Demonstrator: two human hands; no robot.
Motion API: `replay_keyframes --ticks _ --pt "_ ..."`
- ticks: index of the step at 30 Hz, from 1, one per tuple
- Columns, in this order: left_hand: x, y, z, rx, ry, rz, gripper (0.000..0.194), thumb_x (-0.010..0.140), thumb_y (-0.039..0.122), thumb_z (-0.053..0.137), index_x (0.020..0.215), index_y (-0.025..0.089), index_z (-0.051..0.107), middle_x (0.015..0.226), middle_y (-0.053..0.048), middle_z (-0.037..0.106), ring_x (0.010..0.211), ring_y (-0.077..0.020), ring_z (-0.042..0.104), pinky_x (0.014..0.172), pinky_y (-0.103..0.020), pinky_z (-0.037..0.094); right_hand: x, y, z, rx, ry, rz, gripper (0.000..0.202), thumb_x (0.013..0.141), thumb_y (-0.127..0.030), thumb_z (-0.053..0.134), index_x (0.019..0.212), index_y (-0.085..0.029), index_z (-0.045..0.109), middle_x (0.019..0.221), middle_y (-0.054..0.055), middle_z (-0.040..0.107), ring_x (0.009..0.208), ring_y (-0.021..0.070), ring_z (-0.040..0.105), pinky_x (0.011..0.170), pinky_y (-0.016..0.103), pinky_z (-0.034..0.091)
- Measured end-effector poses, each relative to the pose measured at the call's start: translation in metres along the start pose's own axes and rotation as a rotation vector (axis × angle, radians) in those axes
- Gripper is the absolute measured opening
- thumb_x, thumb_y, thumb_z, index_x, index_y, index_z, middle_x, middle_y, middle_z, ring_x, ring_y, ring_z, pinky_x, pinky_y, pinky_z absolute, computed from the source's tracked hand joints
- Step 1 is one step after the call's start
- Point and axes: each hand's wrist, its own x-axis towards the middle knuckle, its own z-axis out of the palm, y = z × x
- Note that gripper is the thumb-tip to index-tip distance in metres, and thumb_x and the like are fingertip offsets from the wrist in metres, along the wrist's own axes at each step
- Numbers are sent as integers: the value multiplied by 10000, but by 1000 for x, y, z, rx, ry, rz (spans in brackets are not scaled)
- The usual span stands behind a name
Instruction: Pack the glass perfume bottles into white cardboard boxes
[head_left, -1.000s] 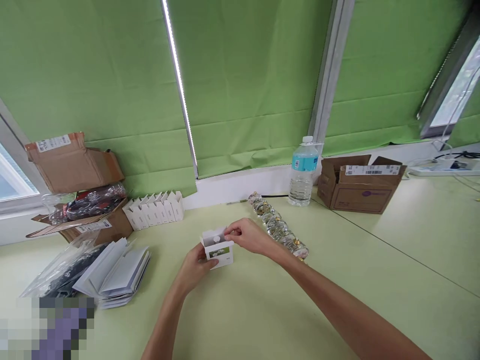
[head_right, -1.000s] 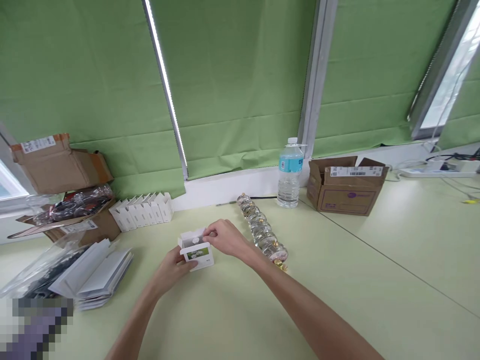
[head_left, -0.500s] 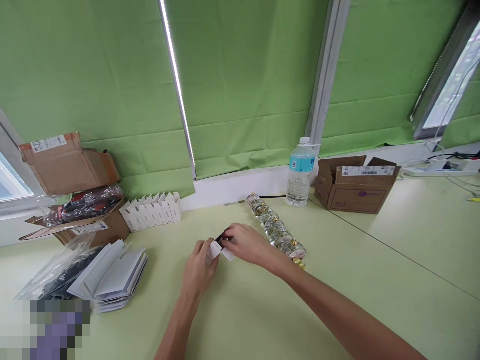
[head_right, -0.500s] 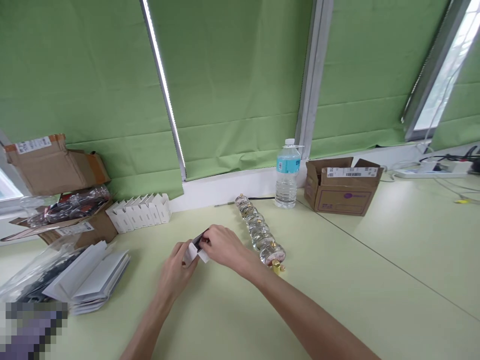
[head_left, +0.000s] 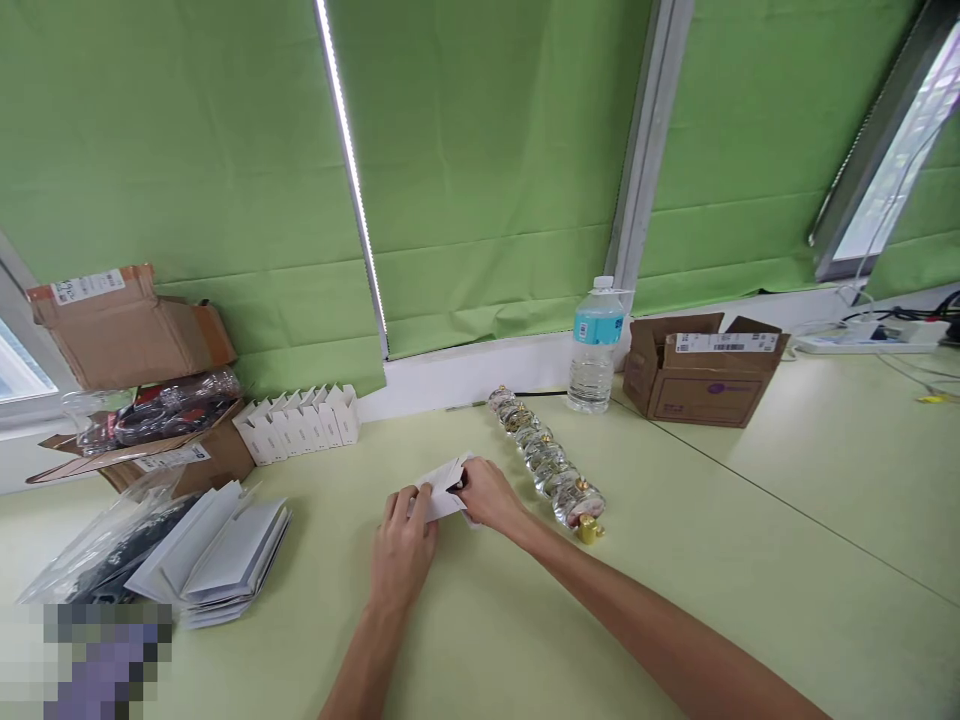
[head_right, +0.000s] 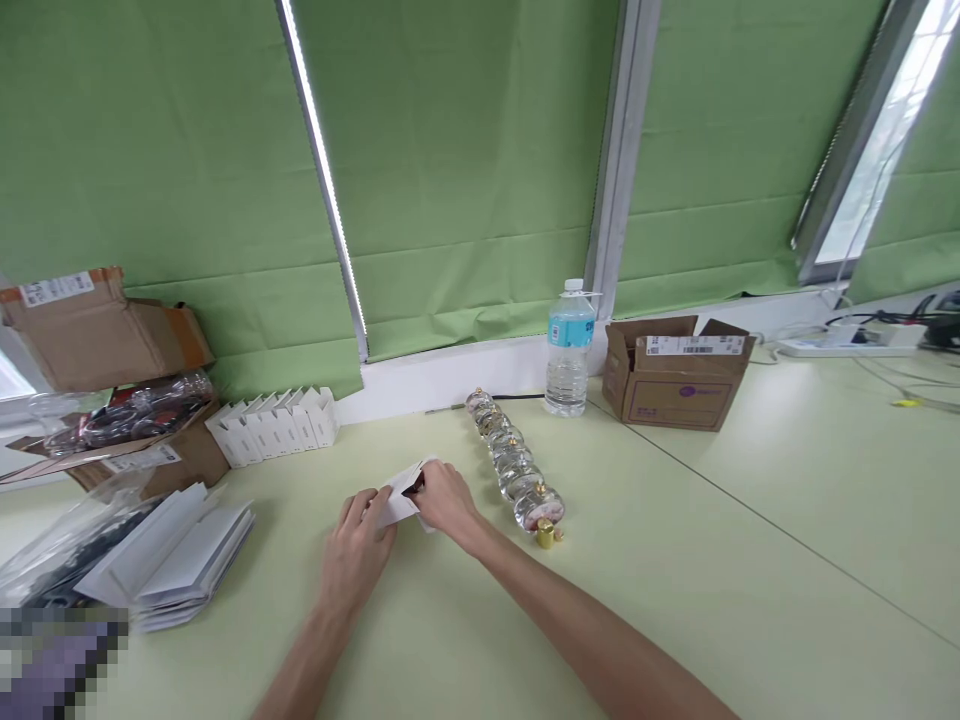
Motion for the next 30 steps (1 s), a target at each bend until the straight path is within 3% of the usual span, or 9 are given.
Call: replay_keyframes --ticks 7,14,26,30 --pt "-1 1 1 43 -7 26 424 814 91 502 1204 252 545 1079 -62 629 1003 -201 578 555 -252 502 8 18 9 228 -1 -81 153 670 -158 542 648 -108 684 631 34 651 671 160 599 514 182 337" --pt "-1 -1 1 31 -4 34 439 803 80 510 1204 255 550 1065 -63 625 992 -200 576 576 -250 512 5 16 11 194 22 -101 146 684 -182 562 692 -136 700 711 54 699 673 164 594 554 196 376" --pt "-2 -1 1 82 -23 55 435 808 75 487 1199 256 550 1071 -65 638 988 -194 588 515 -239 479 5 20 19 142 40 -82 164 648 -160 544 688 -94 690 609 22 611 606 115 504 532 173 326" --pt "-2 -1 2 84 -23 54 437 809 72 487 1200 257 550 1062 -64 639 984 -193 588 532 -240 491 5 20 18 186 30 -101 170 665 -182 540 692 -109 691 652 34 638 629 138 528 539 191 339"
